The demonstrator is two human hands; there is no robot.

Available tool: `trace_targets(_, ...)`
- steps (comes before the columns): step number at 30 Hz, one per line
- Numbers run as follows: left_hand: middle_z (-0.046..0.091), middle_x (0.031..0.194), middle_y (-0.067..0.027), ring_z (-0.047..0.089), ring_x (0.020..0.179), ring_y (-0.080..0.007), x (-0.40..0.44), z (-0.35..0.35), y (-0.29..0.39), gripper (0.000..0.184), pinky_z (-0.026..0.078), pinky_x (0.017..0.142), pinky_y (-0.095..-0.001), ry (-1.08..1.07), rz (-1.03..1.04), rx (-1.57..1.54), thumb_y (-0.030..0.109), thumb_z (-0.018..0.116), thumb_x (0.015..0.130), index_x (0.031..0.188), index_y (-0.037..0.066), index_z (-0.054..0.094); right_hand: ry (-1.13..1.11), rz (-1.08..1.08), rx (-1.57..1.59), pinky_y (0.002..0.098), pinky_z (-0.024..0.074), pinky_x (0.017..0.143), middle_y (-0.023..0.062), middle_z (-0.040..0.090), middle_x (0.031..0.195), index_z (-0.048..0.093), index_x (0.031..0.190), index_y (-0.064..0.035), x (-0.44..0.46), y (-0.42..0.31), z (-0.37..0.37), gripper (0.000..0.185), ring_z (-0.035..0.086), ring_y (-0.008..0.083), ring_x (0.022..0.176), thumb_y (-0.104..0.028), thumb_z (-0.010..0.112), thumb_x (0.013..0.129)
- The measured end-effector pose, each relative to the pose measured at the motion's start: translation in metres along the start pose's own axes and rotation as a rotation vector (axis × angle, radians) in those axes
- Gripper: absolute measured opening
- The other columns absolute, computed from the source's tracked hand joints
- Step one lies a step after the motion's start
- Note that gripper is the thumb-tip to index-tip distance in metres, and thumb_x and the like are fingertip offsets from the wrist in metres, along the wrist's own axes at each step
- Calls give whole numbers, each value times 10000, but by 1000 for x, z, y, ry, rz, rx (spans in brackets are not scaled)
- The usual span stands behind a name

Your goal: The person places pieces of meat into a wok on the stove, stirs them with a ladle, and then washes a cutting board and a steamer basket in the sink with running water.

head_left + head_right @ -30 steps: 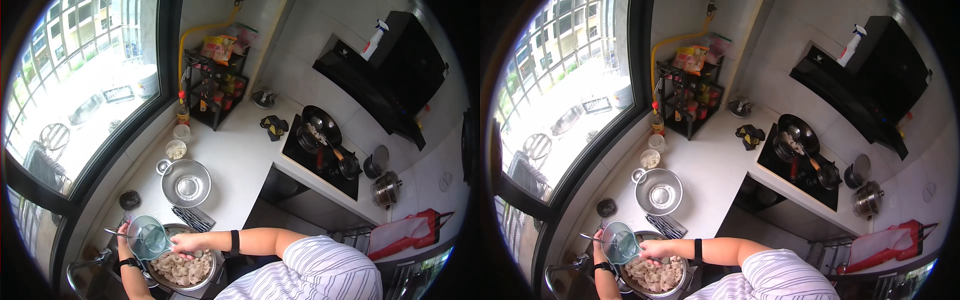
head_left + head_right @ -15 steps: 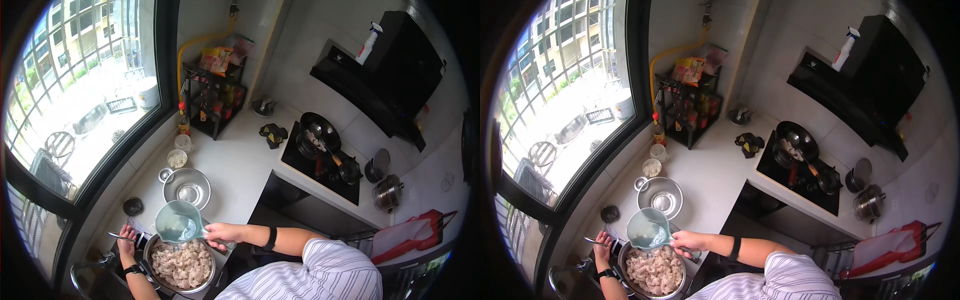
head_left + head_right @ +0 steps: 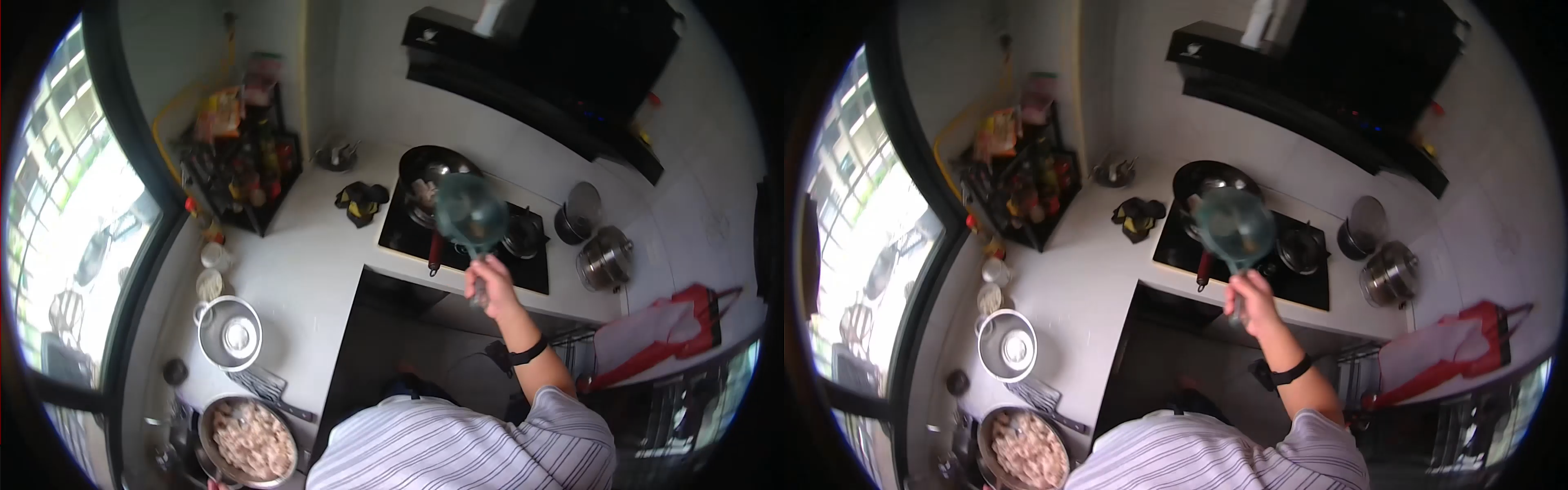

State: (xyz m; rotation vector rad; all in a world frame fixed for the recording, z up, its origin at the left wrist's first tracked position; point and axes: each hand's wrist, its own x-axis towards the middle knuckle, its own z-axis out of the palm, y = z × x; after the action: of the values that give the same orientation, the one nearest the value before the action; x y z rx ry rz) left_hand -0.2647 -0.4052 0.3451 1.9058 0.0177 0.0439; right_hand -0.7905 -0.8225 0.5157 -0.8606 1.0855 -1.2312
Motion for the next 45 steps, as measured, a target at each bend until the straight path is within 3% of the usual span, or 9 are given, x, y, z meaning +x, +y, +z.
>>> trace_targets(6, 584, 967, -154, 553, 900, -310, -52, 78, -48, 427, 433, 830, -377, -92, 472, 556, 126, 720, 608, 993, 0, 582, 383, -63, 70, 255, 308, 493, -16, 385, 615, 415, 726, -127, 67, 48, -248, 189, 326, 94, 522, -175, 557, 842)
trace_targets(14, 371, 1328, -152, 293, 1249, -355, -125, 145, -30, 684, 276, 1017, -471, -133, -18, 984, 387, 702, 656, 1245, 133, 465, 708, 87, 153, 266, 451, 573, -1, 543, 640, 527, 718, -112, 121, 145, -493, 200, 527, 137, 600, -236, 563, 871)
trace_targets(25, 353, 1343, -155, 335, 1241, -345, -90, 184, -6, 832, 325, 1015, -407, -443, -76, 1087, 326, 746, 652, 1366, 233, 329, 411, 333, 272, 314, 483, 786, 69, 639, 883, 587, 911, -89, 169, 168, -576, 339, 604, 184, 850, -419, 517, 880)
trace_targets(30, 315, 1368, -150, 325, 1254, -331, -69, 205, -23, 877, 345, 1001, -399, -641, 46, 1333, 305, 756, 655, 1384, 270, 269, 1088, 635, 53, 369, 451, 840, 96, 631, 970, 564, 1040, -46, 154, 118, -523, 554, 596, 259, 923, -530, 596, 774)
trace_targets(35, 395, 1282, -127, 375, 1189, -305, -69, 195, -25, 807, 311, 994, -441, -403, 269, 1165, 289, 750, 635, 1335, 220, 354, 1227, 122, -685, 344, 450, 698, 106, 578, 892, 532, 1064, -20, 104, 119, -486, 432, 561, 219, 813, -347, 559, 782)
trace_targets(38, 476, 1150, -143, 415, 1096, -323, -77, 124, -38, 628, 328, 934, -426, 151, 409, 944, 229, 729, 645, 1176, 51, 443, 965, -69, -925, 299, 449, 622, 77, 558, 778, 529, 1033, -20, 70, 154, -404, 323, 545, 184, 694, -235, 530, 793)
trace_targets(41, 493, 1054, -173, 459, 1011, -315, -115, 62, -66, 498, 371, 870, -433, 584, -374, 568, 153, 708, 678, 1071, -11, 450, 305, 106, -689, 254, 448, 546, 48, 538, 664, 527, 1002, -19, 26, 208, -240, 227, 529, 149, 575, -124, 501, 803)
trace_targets(43, 461, 1193, -180, 452, 1070, -309, -152, 46, -75, 505, 385, 908, -419, 294, -1085, -278, 226, 670, 734, 1123, -3, 443, -320, 365, -561, 217, 455, 573, 55, 573, 712, 527, 970, -8, -9, 209, -92, 176, 552, 115, 614, -37, 509, 797)
trace_targets(45, 436, 1224, -203, 429, 1117, -369, -180, 58, -83, 336, 369, 975, -428, -3, -1300, -661, 175, 592, 767, 1049, 27, 484, -752, 257, -544, 232, 479, 630, 66, 594, 738, 549, 943, 7, -15, 236, 4, 139, 574, 121, 649, -13, 508, 812)
